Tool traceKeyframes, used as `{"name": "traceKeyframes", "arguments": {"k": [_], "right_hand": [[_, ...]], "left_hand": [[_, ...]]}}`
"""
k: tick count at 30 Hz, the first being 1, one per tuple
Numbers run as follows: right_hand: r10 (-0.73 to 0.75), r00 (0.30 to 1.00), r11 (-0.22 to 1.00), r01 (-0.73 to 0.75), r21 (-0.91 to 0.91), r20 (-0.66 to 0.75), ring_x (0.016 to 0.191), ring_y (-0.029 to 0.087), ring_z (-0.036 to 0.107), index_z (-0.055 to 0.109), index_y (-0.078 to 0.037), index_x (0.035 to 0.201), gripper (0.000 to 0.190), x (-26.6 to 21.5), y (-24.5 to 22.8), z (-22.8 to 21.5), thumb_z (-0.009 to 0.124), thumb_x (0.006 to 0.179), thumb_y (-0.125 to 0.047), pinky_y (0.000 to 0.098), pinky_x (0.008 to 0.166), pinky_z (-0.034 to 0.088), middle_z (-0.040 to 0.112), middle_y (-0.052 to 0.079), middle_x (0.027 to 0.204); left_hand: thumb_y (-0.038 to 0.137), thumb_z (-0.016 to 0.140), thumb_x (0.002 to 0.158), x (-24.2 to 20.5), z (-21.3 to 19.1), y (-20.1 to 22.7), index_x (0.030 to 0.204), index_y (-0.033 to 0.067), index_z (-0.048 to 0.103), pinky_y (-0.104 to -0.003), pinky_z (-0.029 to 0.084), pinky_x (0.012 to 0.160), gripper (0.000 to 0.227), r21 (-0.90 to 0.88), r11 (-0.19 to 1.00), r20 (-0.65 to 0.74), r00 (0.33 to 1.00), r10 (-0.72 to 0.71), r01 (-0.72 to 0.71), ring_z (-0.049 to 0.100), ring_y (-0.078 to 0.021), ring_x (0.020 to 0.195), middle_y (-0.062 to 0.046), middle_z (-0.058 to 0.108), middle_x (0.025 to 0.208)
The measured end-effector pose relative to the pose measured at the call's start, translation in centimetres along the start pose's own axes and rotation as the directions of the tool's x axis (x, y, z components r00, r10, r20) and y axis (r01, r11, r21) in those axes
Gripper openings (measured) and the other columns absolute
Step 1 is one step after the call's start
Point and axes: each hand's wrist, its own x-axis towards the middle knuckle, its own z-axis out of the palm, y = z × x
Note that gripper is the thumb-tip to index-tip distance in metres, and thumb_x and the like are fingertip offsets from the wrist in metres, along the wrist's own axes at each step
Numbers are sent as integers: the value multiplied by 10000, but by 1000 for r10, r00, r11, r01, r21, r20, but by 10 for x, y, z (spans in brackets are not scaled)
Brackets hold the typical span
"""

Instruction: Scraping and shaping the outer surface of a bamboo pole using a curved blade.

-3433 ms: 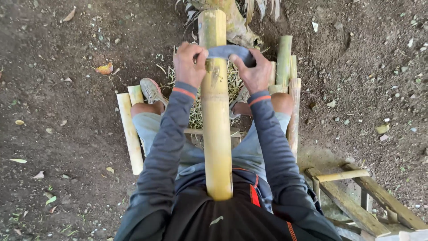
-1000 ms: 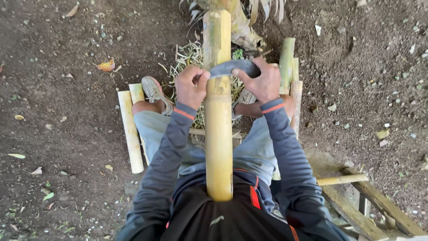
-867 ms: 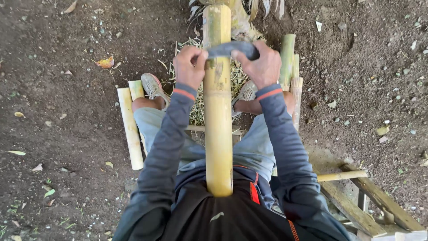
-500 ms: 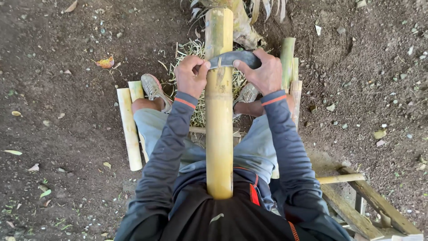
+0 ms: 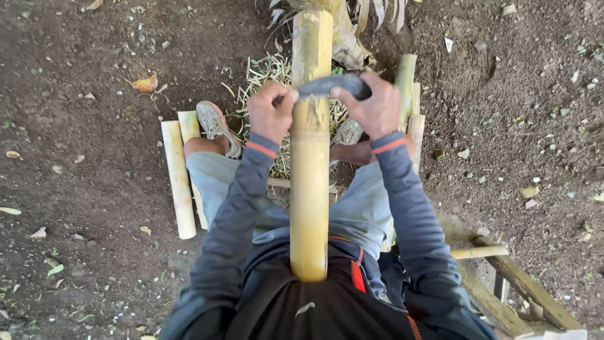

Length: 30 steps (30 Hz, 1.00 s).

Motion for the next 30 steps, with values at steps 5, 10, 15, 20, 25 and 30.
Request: {"name": "traceKeyframes", "arguments": {"k": [5,10,15,20,25,30], "right_hand": [[-12,999,995,8,-95,-45,603,336,666,647,-31,817,527,5,-4,-1,913,830,-486,441,568,515,662,157,675],[-27,999,999,26,-45,-25,606,323,679,681,-40,863,493,4,-9,-7,902,823,-480,434,576,528,681,152,691],[-40,999,999,40,-22,7,603,308,679,711,-35,917,483,16,-2,-1,903,846,-473,417,572,530,686,150,710],[-75,997,997,76,-34,6,580,299,666,692,-33,871,499,12,-2,-2,902,841,-484,420,565,527,660,146,671],[-81,997,996,80,-44,-7,592,294,671,680,-36,871,507,0,0,-5,893,867,-496,419,554,523,661,142,688],[-8,1000,997,9,-71,17,580,329,652,660,-29,833,531,0,-7,-6,898,831,-504,432,544,512,646,155,665]], "left_hand": [[57,767,908,21,6,-9,848,-6,650,-280,471,581,146,-67,997,4,1000,24,-24,576,-109,625,-59,645,783],[62,775,894,4,5,-4,854,-5,669,-278,447,554,132,-51,998,-27,999,-35,34,538,-109,608,-63,615,768],[82,757,928,32,2,1,848,3,657,-271,451,555,150,-50,996,32,997,-66,67,566,-95,603,-10,639,719],[65,762,897,8,2,-7,809,6,643,-290,429,537,159,7,1000,-10,1000,-8,8,538,-109,599,-47,597,722],[68,759,937,7,-1,5,821,13,644,-298,421,551,173,-10,1000,56,998,-6,6,519,-124,609,-47,600,730],[52,739,923,-5,-2,11,853,19,662,-301,455,590,109,-38,999,14,1000,-17,17,571,-129,650,-51,621,766]]}}
